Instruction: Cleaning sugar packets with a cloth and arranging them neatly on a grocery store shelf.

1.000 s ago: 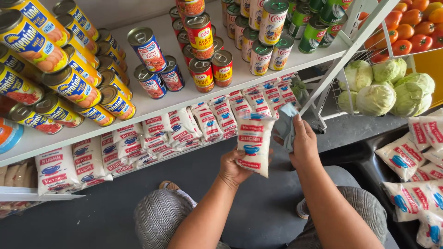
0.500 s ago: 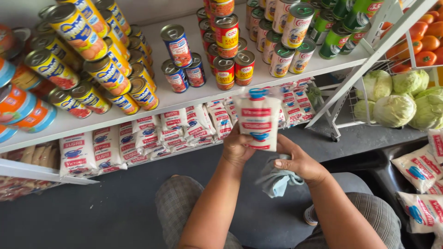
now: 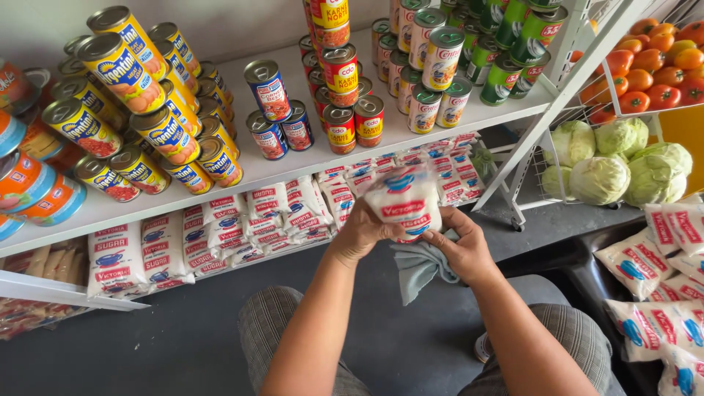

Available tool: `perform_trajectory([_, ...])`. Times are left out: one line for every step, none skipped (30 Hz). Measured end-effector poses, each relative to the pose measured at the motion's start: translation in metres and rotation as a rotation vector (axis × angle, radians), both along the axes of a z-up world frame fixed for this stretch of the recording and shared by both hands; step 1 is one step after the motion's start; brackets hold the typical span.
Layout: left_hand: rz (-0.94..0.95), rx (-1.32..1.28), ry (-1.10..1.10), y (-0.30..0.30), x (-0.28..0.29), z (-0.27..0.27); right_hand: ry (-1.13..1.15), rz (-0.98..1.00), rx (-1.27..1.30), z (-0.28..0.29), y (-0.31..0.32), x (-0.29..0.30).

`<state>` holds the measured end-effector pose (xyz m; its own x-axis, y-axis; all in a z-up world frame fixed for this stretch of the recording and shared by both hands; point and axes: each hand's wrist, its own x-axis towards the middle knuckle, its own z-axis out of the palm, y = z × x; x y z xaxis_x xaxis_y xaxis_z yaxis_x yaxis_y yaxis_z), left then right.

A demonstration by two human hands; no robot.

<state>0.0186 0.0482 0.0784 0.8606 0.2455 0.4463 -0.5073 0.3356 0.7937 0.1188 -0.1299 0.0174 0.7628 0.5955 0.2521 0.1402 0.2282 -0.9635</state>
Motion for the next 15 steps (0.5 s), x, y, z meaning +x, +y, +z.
perform_trajectory([0.002, 0.003, -0.001, 0.002, 0.001, 0.003, -0.001, 0.002, 0.003, 0.0, 0.0, 0.0])
perform_trajectory([0.043, 0.057, 0.001, 0.005, 0.0, 0.006, -0.037, -0.011, 0.019, 0.0, 0.0, 0.0])
perform_trajectory([0.085, 0.111, 0.003, 0.007, 0.0, 0.009, -0.072, -0.024, 0.035, 0.0, 0.0, -0.001])
perform_trajectory([0.087, 0.113, 0.003, 0.012, 0.003, 0.01, -0.072, -0.022, 0.038, -0.001, 0.0, 0.0])
perform_trajectory([0.127, 0.204, 0.025, 0.016, 0.005, 0.012, -0.076, -0.027, 0.048, -0.003, 0.0, 0.0])
perform_trajectory([0.167, 0.294, 0.046, 0.021, 0.008, 0.013, -0.081, -0.031, 0.058, -0.004, 0.0, 0.001])
perform_trajectory([0.169, 0.297, 0.044, 0.02, 0.007, 0.025, -0.083, -0.029, 0.061, -0.006, 0.0, 0.003])
perform_trajectory([0.212, 0.424, 0.065, 0.019, 0.006, 0.038, -0.093, -0.038, 0.07, -0.007, 0.0, 0.005])
perform_trajectory([0.254, 0.552, 0.086, 0.019, 0.005, 0.051, -0.104, -0.046, 0.079, -0.008, 0.0, 0.006])
perform_trajectory([0.258, 0.558, 0.082, 0.016, 0.006, 0.061, -0.108, -0.045, 0.087, -0.008, 0.0, 0.006])
perform_trajectory([0.296, 0.689, 0.09, 0.013, 0.008, 0.071, -0.093, -0.065, 0.088, -0.007, 0.0, 0.006])
perform_trajectory([0.334, 0.821, 0.098, 0.011, 0.009, 0.081, -0.078, -0.085, 0.09, -0.006, 0.001, 0.006])
perform_trajectory([0.337, 0.828, 0.094, 0.008, 0.01, 0.085, -0.081, -0.084, 0.098, -0.006, 0.001, 0.006])
perform_trajectory([0.378, 0.85, 0.087, 0.005, 0.012, 0.089, -0.064, -0.089, 0.106, -0.005, 0.002, 0.006])
perform_trajectory([0.42, 0.872, 0.081, 0.001, 0.014, 0.092, -0.046, -0.094, 0.115, -0.004, 0.002, 0.006])
